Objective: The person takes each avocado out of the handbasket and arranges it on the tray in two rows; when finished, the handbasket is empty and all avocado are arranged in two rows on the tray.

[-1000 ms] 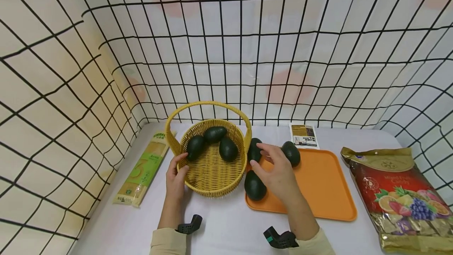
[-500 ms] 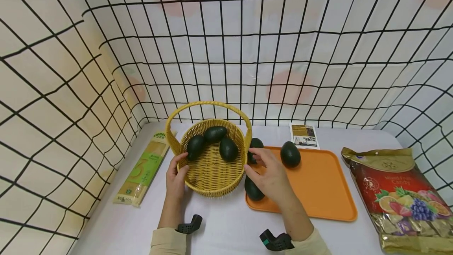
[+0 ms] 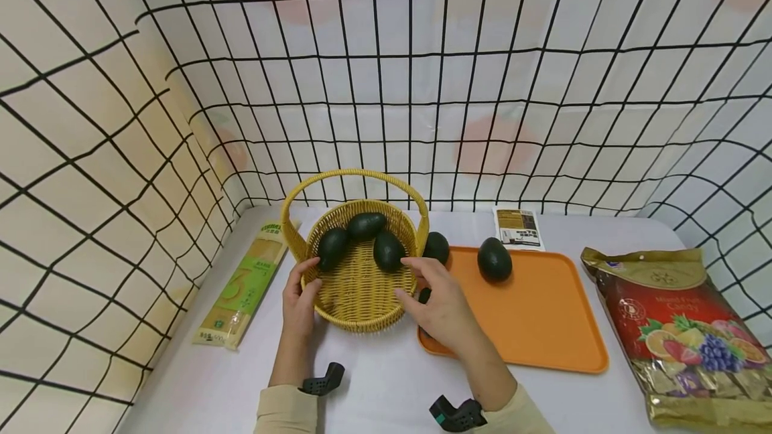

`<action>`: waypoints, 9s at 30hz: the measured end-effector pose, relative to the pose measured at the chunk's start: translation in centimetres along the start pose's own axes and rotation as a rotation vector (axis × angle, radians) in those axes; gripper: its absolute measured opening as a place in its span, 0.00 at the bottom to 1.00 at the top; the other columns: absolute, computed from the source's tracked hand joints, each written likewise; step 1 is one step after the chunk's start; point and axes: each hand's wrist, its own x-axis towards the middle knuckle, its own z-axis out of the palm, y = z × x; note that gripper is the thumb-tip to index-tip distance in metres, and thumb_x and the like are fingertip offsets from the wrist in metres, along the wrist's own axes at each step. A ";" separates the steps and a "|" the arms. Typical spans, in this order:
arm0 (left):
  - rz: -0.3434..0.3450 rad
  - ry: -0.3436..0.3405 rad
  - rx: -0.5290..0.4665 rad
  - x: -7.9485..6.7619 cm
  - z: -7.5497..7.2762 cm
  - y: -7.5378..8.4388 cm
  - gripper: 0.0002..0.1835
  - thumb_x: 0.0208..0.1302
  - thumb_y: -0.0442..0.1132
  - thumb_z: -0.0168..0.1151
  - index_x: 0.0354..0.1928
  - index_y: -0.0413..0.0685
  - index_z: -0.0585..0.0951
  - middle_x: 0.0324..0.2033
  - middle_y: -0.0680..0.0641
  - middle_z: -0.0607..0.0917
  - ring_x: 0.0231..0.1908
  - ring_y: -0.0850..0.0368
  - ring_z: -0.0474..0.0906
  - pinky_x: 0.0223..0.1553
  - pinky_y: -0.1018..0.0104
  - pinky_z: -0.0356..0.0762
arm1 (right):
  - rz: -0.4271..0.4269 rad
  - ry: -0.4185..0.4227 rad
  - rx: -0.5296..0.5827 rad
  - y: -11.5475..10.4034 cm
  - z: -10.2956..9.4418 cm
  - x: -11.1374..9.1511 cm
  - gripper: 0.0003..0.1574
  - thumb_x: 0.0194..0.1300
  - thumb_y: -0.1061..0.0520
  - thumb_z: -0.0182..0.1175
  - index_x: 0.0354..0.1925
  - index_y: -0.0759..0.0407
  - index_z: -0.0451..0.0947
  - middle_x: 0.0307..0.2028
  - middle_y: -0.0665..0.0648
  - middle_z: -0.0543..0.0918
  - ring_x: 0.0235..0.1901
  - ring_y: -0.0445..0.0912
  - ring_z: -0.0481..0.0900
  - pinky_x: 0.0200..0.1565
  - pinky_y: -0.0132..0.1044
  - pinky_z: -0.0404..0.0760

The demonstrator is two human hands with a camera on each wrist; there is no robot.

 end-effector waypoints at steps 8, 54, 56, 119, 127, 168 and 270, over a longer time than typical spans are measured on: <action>0.010 0.001 -0.002 0.1 0.0 -0.1 0.22 0.70 0.30 0.50 0.64 0.43 0.76 0.76 0.44 0.65 0.78 0.46 0.54 0.76 0.35 0.52 | 0.006 -0.017 -0.033 -0.4 0.8 0.8 0.34 0.64 0.50 0.71 0.67 0.45 0.74 0.66 0.50 0.75 0.60 0.52 0.77 0.59 0.52 0.79; 0.028 -0.001 -0.014 0.0 0.0 0.0 0.21 0.70 0.29 0.50 0.63 0.41 0.76 0.75 0.43 0.68 0.78 0.46 0.55 0.76 0.37 0.53 | 0.259 -0.246 -0.017 -1.1 4.5 8.4 0.46 0.66 0.45 0.67 0.76 0.50 0.62 0.78 0.65 0.55 0.75 0.64 0.61 0.71 0.63 0.65; 0.032 0.000 -0.015 0.0 0.1 0.1 0.21 0.70 0.29 0.50 0.63 0.41 0.76 0.74 0.43 0.68 0.78 0.46 0.55 0.76 0.37 0.52 | 0.234 -0.262 -0.024 -1.0 4.5 8.4 0.46 0.66 0.45 0.67 0.76 0.50 0.62 0.79 0.63 0.54 0.76 0.63 0.59 0.71 0.64 0.63; 0.014 0.006 -0.001 0.0 0.1 0.1 0.22 0.70 0.29 0.49 0.64 0.44 0.75 0.75 0.44 0.68 0.77 0.44 0.58 0.73 0.36 0.59 | -0.018 -0.243 -0.025 -1.5 5.3 6.0 0.42 0.60 0.43 0.73 0.70 0.42 0.70 0.70 0.53 0.74 0.65 0.54 0.76 0.61 0.53 0.80; 0.008 0.005 0.002 0.1 0.1 0.2 0.22 0.70 0.30 0.50 0.64 0.43 0.75 0.75 0.43 0.67 0.77 0.43 0.57 0.73 0.36 0.59 | -0.086 0.040 0.119 -1.6 4.5 4.4 0.42 0.58 0.49 0.75 0.69 0.43 0.72 0.65 0.53 0.77 0.63 0.51 0.76 0.56 0.47 0.84; 0.005 0.013 -0.018 -0.1 0.2 0.2 0.22 0.70 0.29 0.50 0.64 0.41 0.75 0.76 0.42 0.66 0.78 0.45 0.54 0.75 0.37 0.55 | 0.079 0.153 0.069 3.2 -6.3 -4.0 0.50 0.60 0.56 0.72 0.75 0.41 0.62 0.63 0.55 0.75 0.57 0.47 0.72 0.51 0.31 0.80; -0.005 0.018 -0.014 -0.1 0.3 0.2 0.22 0.70 0.29 0.49 0.65 0.42 0.75 0.76 0.44 0.66 0.78 0.47 0.56 0.75 0.40 0.57 | 0.343 -0.146 -0.266 9.0 -10.6 -7.5 0.54 0.58 0.33 0.71 0.73 0.53 0.64 0.62 0.65 0.76 0.56 0.59 0.78 0.53 0.54 0.81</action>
